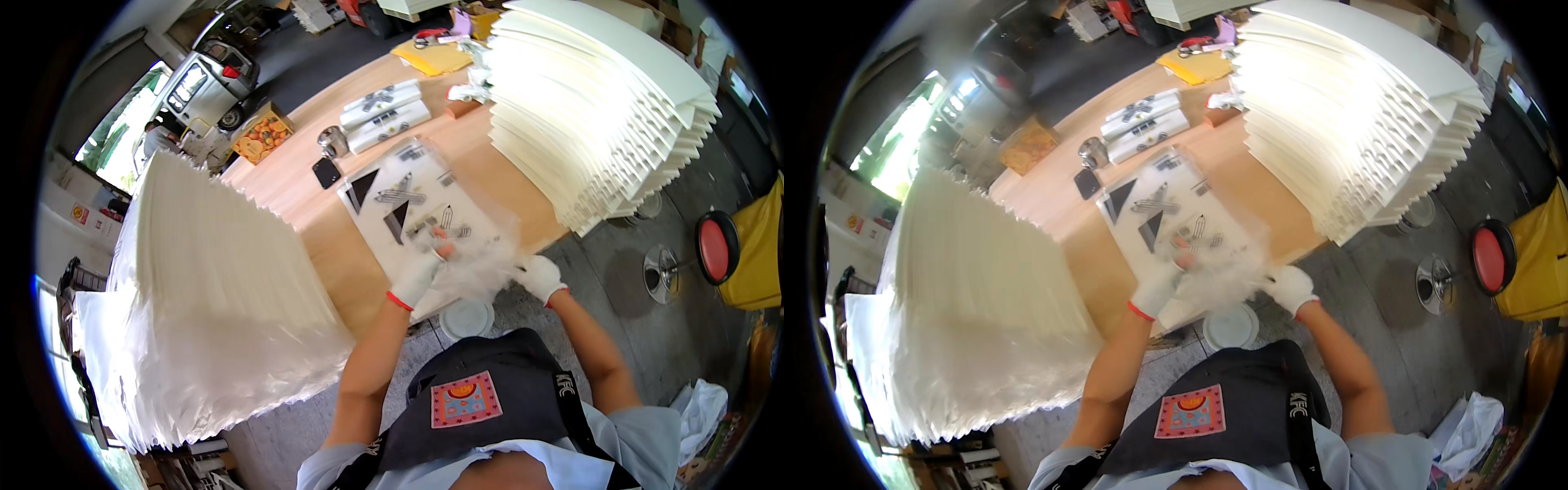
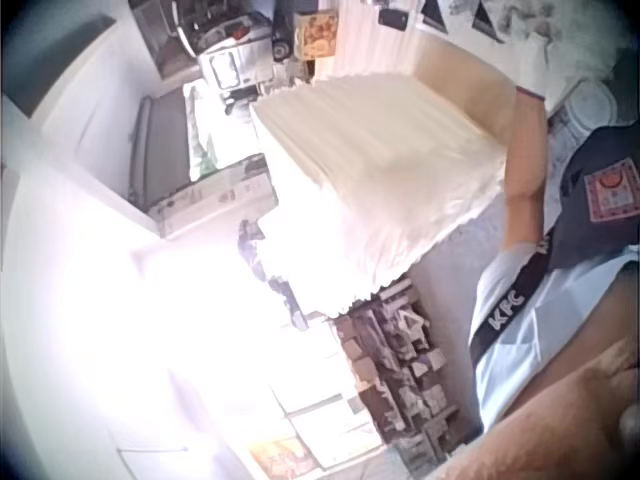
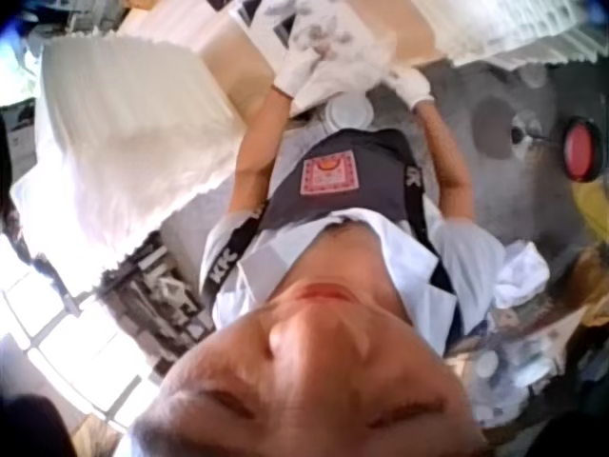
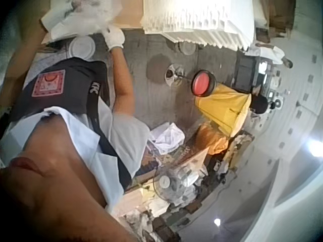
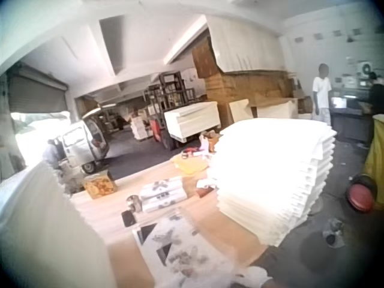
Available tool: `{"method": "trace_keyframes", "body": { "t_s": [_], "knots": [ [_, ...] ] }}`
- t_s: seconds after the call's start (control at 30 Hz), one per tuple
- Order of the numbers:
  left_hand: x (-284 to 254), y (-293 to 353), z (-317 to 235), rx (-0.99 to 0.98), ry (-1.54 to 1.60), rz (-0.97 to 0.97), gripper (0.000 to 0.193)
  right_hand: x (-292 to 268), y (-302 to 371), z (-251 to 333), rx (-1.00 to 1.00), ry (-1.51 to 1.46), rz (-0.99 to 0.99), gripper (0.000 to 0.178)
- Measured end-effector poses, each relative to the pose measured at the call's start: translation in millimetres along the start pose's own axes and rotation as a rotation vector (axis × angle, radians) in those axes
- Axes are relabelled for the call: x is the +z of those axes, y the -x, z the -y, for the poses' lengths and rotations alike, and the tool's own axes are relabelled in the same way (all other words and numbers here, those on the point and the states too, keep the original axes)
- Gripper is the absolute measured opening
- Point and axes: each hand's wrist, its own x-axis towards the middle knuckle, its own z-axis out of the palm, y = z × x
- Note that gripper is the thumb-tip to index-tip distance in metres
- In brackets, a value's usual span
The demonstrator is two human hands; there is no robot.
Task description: The person repeatedly picks up stacks of white paper sheets from a table and places them into clear plastic packaging bags. The person then folds the top of the bag to seal the contents. This process is repeated multiple times with different stacks of paper.
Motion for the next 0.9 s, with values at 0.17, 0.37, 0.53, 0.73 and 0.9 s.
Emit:
{"method": "trace_keyframes", "body": {
  "t_s": [0.17,0.37,0.53,0.73,0.9],
  "knots": [
    [30.8,3.6,-9.3,-0.162,0.465,-0.008,0.013,-33.5,23.1,-32.8,0.232,0.188,0.155,0.048],
    [43.0,6.3,-17.3,-0.058,-0.154,0.086,0.021,-111.0,54.0,24.0,0.381,-0.552,0.24,0.039],
    [76.8,23.7,-40.5,-0.034,-0.319,0.16,0.02,-63.0,26.8,71.8,-0.138,-0.341,-0.089,0.03],
    [116.6,67.8,-66.7,0.268,-0.479,0.3,0.022,1.2,-19.2,78.3,-0.257,0.211,0.199,0.032],
    [148.2,96.7,-78.8,0.621,-0.363,0.766,0.044,-12.3,-18.8,92.5,-0.305,0.315,0.258,0.032]
  ]
}}
